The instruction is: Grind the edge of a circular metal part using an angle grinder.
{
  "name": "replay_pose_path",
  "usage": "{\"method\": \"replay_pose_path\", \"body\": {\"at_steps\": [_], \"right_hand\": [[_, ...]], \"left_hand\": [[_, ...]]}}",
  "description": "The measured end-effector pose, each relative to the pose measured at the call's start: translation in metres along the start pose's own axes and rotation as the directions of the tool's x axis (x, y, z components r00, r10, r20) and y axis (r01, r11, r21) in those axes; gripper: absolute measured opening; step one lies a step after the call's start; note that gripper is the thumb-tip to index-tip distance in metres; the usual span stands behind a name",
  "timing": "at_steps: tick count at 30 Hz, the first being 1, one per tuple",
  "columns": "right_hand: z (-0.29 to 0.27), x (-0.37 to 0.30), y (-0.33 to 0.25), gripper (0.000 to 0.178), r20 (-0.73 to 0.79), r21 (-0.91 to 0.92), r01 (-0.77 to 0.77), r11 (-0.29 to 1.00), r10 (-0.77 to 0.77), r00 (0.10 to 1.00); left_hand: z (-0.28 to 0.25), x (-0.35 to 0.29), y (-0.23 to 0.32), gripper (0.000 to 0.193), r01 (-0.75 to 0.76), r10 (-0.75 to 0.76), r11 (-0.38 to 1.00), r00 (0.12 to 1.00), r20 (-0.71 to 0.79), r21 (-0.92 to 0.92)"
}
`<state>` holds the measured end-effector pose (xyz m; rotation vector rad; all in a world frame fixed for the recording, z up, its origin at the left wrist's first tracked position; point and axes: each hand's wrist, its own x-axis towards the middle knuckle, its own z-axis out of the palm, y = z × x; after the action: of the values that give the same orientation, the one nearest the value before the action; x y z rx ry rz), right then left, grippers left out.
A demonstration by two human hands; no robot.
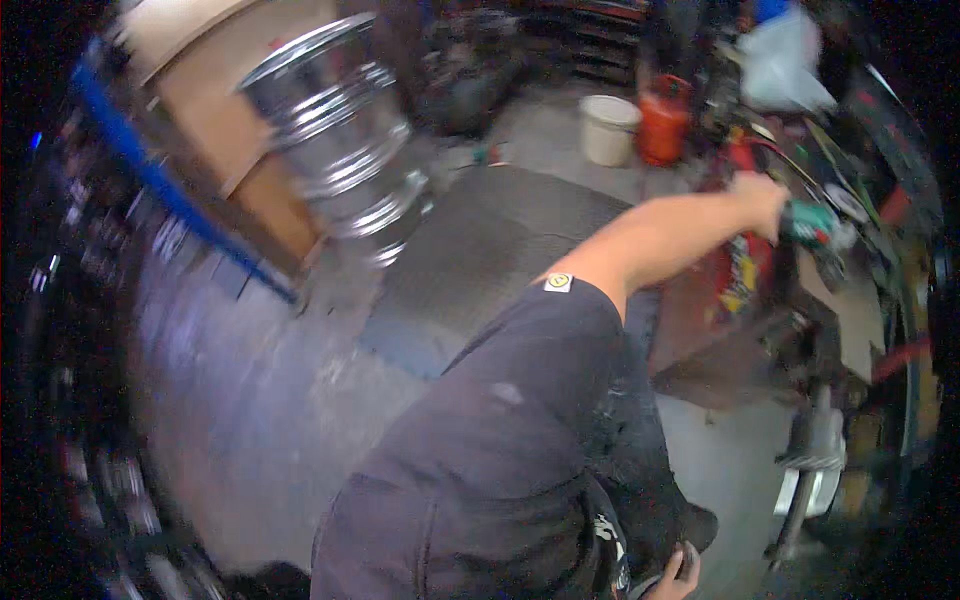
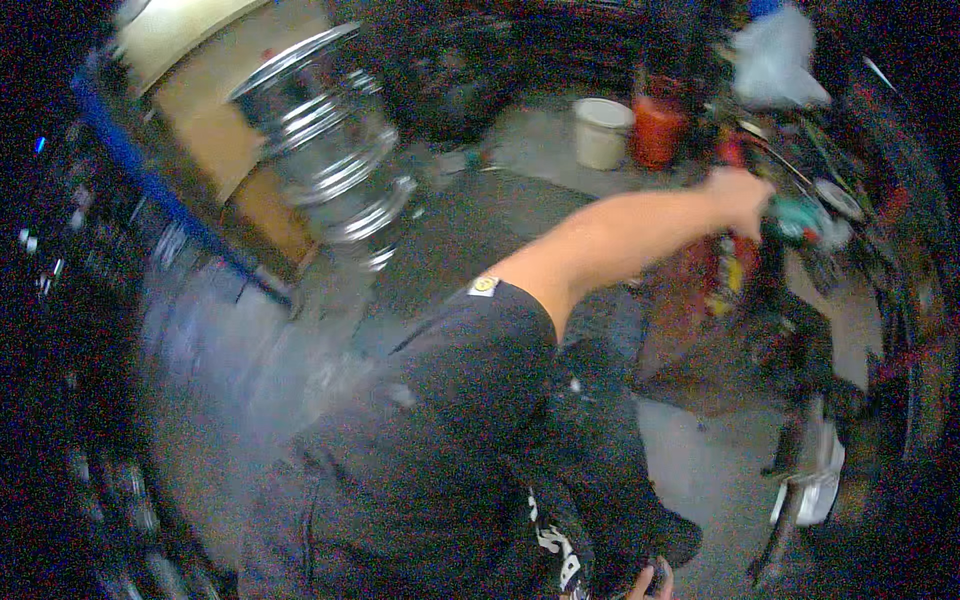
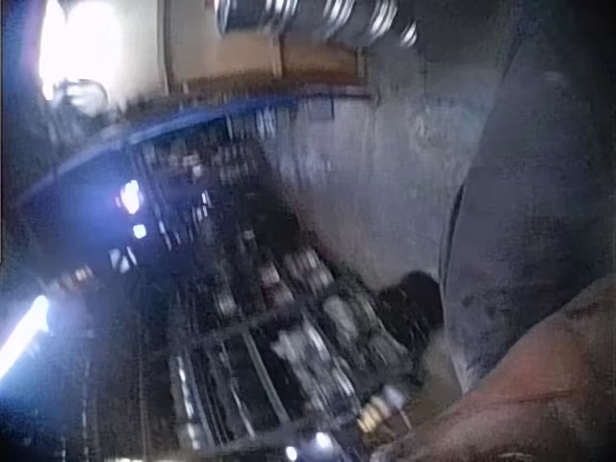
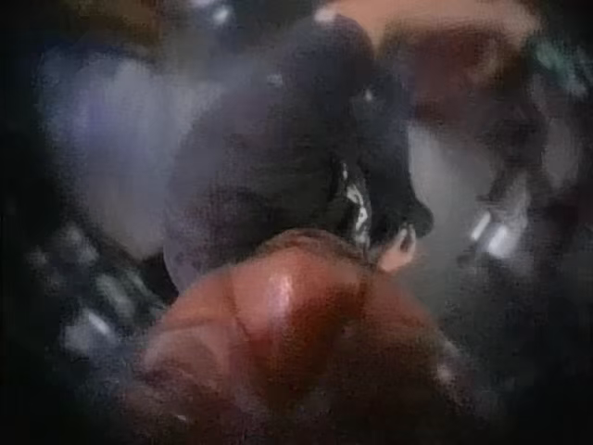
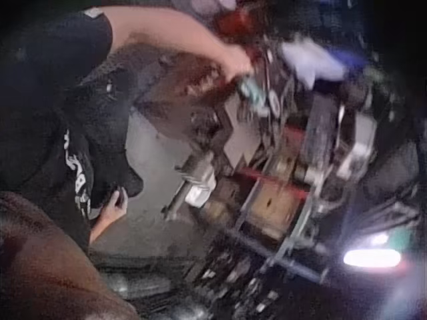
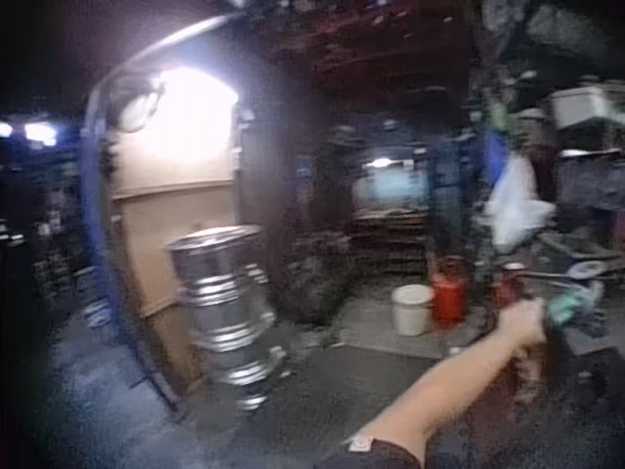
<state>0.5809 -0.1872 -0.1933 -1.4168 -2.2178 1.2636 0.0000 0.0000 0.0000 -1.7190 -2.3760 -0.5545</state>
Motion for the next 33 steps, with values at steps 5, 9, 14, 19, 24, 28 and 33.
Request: {"method": "replay_pose_path", "body": {"at_steps": [5,9,14,19,24,28,33], "right_hand": [[0.018,0.028,-0.066,0.055,-0.068,0.074,0.091,0.993,-0.086,0.994],[0.059,0.109,-0.089,0.059,0.055,0.560,0.287,0.777,-0.381,0.923],[0.110,0.170,-0.127,0.060,-0.019,0.987,0.039,0.159,-0.129,0.992],[0.139,0.144,-0.093,0.070,-0.112,0.973,0.089,0.211,0.099,0.989],[0.157,0.139,-0.069,0.073,-0.096,0.954,0.058,0.295,0.117,0.988],[0.158,0.151,-0.055,0.076,-0.101,0.949,0.060,0.310,0.118,0.988],[0.152,0.142,-0.036,0.065,-0.134,0.978,0.107,0.177,0.143,0.981]], "left_hand": [[0.026,-0.164,-0.002,0.087,0.077,-0.100,0.878,0.995,-0.025,-0.473],[0.043,-0.287,0.014,0.079,0.129,-0.093,0.743,0.992,0.089,-0.657],[0.085,-0.338,0.062,0.077,0.160,0.066,0.805,0.932,0.355,-0.571],[0.131,-0.358,0.098,0.098,0.190,0.202,0.771,0.833,0.516,-0.608],[0.146,-0.386,0.118,0.100,0.157,0.241,0.804,0.795,0.556,-0.574],[0.137,-0.393,0.127,0.091,0.258,0.132,0.833,0.768,0.627,-0.490],[0.132,-0.389,0.123,0.085,0.228,0.182,0.799,0.790,0.585,-0.557]]}}
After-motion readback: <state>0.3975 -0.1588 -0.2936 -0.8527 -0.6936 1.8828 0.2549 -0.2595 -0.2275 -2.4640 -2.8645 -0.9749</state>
